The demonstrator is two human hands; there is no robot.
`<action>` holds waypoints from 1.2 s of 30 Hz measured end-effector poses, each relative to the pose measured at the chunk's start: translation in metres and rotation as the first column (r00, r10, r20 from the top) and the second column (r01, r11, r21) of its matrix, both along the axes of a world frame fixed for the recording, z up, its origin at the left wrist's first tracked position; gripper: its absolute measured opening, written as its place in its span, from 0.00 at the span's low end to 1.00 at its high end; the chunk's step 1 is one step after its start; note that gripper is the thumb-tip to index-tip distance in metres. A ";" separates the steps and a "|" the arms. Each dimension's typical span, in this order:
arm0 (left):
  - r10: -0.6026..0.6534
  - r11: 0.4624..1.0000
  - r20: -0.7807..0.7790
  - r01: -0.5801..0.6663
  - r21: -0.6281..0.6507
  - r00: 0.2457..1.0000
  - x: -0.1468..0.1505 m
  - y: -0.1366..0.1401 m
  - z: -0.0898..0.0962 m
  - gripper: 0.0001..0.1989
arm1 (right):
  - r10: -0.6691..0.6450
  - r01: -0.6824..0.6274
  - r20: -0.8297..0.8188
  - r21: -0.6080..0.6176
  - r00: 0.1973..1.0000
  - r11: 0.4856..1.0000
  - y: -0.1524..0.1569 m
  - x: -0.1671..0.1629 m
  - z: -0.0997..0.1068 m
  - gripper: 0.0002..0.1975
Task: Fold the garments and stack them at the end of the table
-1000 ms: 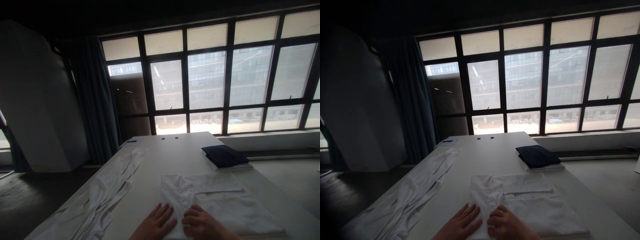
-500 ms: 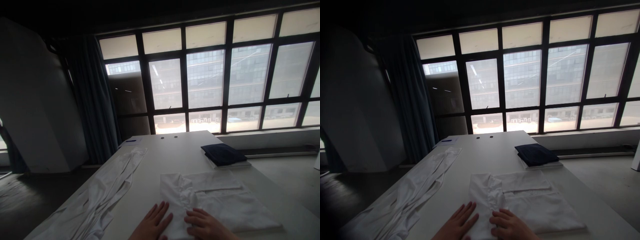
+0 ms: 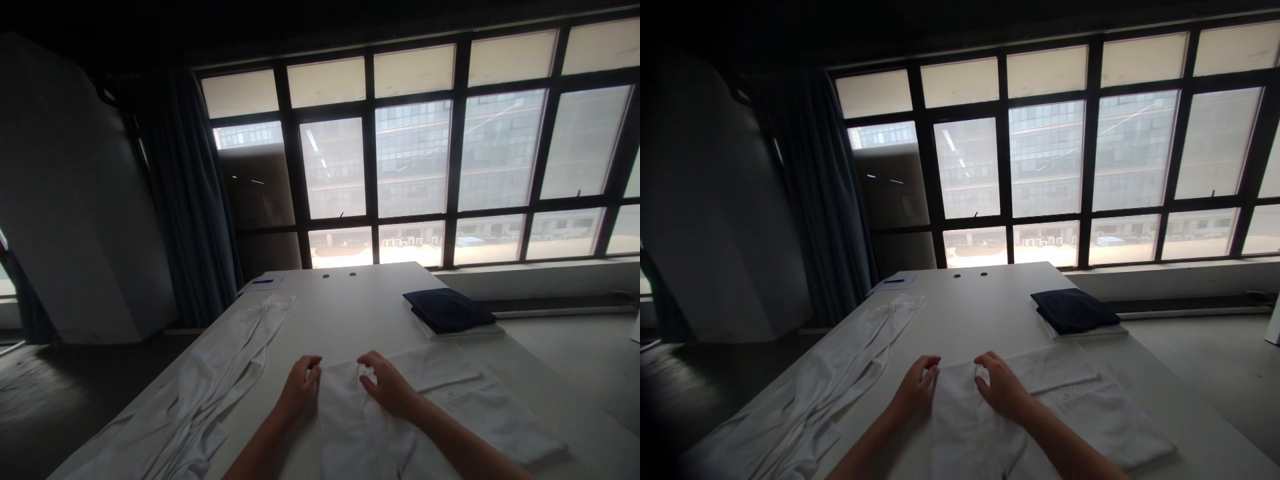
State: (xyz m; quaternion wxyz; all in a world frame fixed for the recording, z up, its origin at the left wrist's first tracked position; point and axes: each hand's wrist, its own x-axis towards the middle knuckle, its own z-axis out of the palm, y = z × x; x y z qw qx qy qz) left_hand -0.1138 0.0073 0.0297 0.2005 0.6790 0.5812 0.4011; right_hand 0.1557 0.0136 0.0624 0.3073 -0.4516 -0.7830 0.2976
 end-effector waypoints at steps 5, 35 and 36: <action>-0.014 0.998 0.029 0.016 -0.066 0.999 -0.001 0.025 -0.020 0.20 | -0.132 0.149 0.090 -0.219 0.987 0.964 0.059 -0.029 -0.024 0.18; 0.165 0.982 -0.437 -0.188 -0.010 0.884 0.015 0.018 -0.023 0.08 | -0.218 0.199 0.499 0.091 0.839 0.976 0.048 -0.044 -0.040 0.12; 0.176 0.980 -0.439 -0.201 -0.009 0.881 0.016 0.018 -0.023 0.08 | -0.220 0.199 0.498 0.097 0.839 0.975 0.047 -0.043 -0.039 0.12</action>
